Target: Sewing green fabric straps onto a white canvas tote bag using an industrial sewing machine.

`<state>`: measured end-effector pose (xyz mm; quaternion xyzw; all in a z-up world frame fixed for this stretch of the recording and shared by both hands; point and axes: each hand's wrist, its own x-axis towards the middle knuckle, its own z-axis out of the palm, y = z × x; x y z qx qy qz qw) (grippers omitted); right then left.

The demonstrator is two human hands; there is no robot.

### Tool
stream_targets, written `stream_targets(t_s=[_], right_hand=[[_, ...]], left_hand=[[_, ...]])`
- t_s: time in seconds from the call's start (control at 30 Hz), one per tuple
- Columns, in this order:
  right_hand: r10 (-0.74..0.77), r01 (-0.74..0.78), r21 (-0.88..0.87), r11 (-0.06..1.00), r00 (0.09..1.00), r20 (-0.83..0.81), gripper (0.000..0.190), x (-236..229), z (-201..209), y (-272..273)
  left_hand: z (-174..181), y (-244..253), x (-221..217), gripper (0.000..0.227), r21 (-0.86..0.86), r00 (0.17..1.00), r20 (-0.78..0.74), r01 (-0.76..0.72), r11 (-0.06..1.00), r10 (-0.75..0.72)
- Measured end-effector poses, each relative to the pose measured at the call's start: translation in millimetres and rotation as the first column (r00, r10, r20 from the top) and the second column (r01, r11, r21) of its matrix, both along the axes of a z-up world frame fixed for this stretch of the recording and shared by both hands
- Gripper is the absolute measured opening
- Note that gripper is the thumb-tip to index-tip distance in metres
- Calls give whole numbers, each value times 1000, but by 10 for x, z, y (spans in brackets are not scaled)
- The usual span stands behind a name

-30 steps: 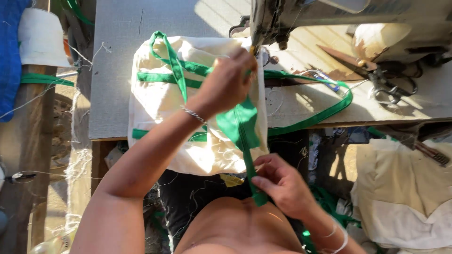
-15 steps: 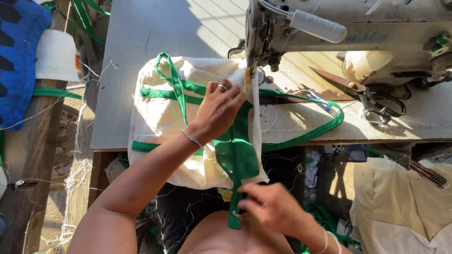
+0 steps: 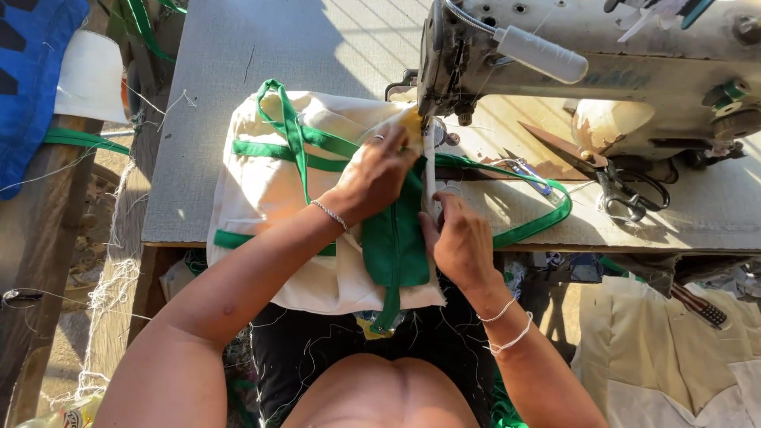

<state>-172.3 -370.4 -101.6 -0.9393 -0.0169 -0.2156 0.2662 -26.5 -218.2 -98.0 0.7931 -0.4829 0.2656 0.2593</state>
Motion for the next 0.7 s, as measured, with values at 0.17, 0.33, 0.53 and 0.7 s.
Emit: stream_targets(t_s=[0.17, 0.33, 0.53, 0.7], right_hand=[[-93, 117, 83, 990, 964, -249, 39, 30, 33, 0], [-119, 190, 160, 969, 921, -371, 48, 118, 52, 50], [-172, 217, 186, 958, 957, -233, 45, 141, -180, 12], [-205, 235, 155, 960, 961, -186, 37, 174, -129, 77]], left_hand=[[-21, 40, -17, 32, 305, 984, 176, -64, 950, 10], [-109, 28, 40, 43, 218, 993, 101, -82, 972, 61], [-203, 37, 21, 33, 120, 991, 128, 29, 992, -45], [-375, 57, 112, 50, 73, 1000, -11, 10, 997, -9]])
